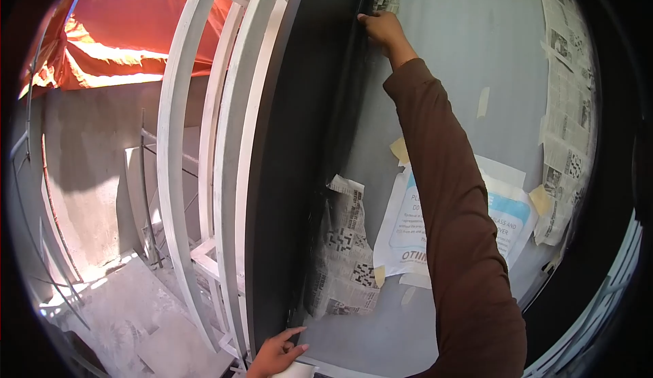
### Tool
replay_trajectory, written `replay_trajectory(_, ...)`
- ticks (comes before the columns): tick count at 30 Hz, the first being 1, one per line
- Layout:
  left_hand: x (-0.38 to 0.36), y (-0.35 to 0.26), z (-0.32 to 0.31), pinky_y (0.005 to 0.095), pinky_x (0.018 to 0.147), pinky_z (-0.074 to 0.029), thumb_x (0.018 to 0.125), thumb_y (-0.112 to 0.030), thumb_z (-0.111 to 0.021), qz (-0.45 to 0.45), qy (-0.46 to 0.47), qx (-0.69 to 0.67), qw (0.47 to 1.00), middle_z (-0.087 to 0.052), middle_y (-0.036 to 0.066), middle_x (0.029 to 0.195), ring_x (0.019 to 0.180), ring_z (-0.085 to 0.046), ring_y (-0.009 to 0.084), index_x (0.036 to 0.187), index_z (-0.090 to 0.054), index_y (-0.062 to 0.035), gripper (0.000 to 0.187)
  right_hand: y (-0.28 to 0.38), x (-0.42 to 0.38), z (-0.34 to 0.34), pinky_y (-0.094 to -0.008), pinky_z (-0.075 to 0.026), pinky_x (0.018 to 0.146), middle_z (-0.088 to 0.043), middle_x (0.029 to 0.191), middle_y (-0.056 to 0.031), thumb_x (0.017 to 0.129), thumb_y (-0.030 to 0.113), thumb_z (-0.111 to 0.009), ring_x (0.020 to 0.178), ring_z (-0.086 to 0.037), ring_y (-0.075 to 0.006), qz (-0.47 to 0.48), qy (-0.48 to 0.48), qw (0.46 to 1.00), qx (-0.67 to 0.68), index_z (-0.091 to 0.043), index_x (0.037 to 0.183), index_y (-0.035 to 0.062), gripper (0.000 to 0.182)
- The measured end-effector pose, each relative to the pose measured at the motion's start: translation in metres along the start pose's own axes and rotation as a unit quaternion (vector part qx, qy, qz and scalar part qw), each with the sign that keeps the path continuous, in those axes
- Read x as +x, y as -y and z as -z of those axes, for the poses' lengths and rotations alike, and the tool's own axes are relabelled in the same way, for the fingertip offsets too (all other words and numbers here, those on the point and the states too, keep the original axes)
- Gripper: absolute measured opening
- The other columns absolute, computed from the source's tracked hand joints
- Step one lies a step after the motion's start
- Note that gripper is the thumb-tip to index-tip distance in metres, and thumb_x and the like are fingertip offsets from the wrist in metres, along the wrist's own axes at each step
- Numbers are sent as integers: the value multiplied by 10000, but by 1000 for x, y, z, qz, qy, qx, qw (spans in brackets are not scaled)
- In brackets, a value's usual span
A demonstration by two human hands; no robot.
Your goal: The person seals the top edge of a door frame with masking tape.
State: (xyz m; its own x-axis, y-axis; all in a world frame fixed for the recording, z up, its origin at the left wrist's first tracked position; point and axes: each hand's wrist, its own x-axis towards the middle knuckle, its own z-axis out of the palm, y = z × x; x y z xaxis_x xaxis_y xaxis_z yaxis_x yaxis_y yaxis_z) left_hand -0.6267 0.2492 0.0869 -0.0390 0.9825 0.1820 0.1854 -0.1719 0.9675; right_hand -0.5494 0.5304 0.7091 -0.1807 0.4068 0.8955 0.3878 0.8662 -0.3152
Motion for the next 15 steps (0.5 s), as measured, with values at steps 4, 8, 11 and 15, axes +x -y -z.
replay_trajectory(4, 23, 16, -11, 232, 532, -348, 922, -199, -745, -47, 36, 30, 998, -441, 0, 501, 513, -361, 49, 1377, -599, -61, 497, -14, -7, -9, -456, -553, 893, -621, 1312, -257, 971, 264, -677, 1164, -634, -345, -27, 4, 994, 105, -524, 1368, -104, 562)
replay_trajectory(8, 37, -30, -23, 240, 540, -355, 918, -198, -750, -102, 34, 35, 994, -415, 3, 505, 494, -345, 74, 1380, -606, -95, 494, 13, -26, -10, -469, -533, 957, -629, 1248, -344, 907, 345, -706, 1199, -612, -446, 5, 3, 986, -167, -509, 1351, -144, 689)
replay_trajectory(11, 32, -10, -29, 241, 547, -366, 925, -199, -745, -104, 28, 7, 994, -422, 2, 510, 493, -346, 78, 1385, -602, -96, 493, -7, -11, -29, -461, -471, 1051, -611, 1293, -338, 854, 371, -746, 1238, -590, -446, 137, -252, 953, -96, -589, 1267, -125, 664)
replay_trajectory(15, 13, 4, -24, 264, 526, -359, 938, -200, -716, -106, -1, -13, 994, -435, -8, 541, 519, -359, 69, 1392, -599, -93, 481, 4, 9, -23, -448, -483, 1028, -659, 1234, -302, 836, 355, -774, 1222, -602, -440, 100, -252, 961, 59, -616, 1228, -116, 634)
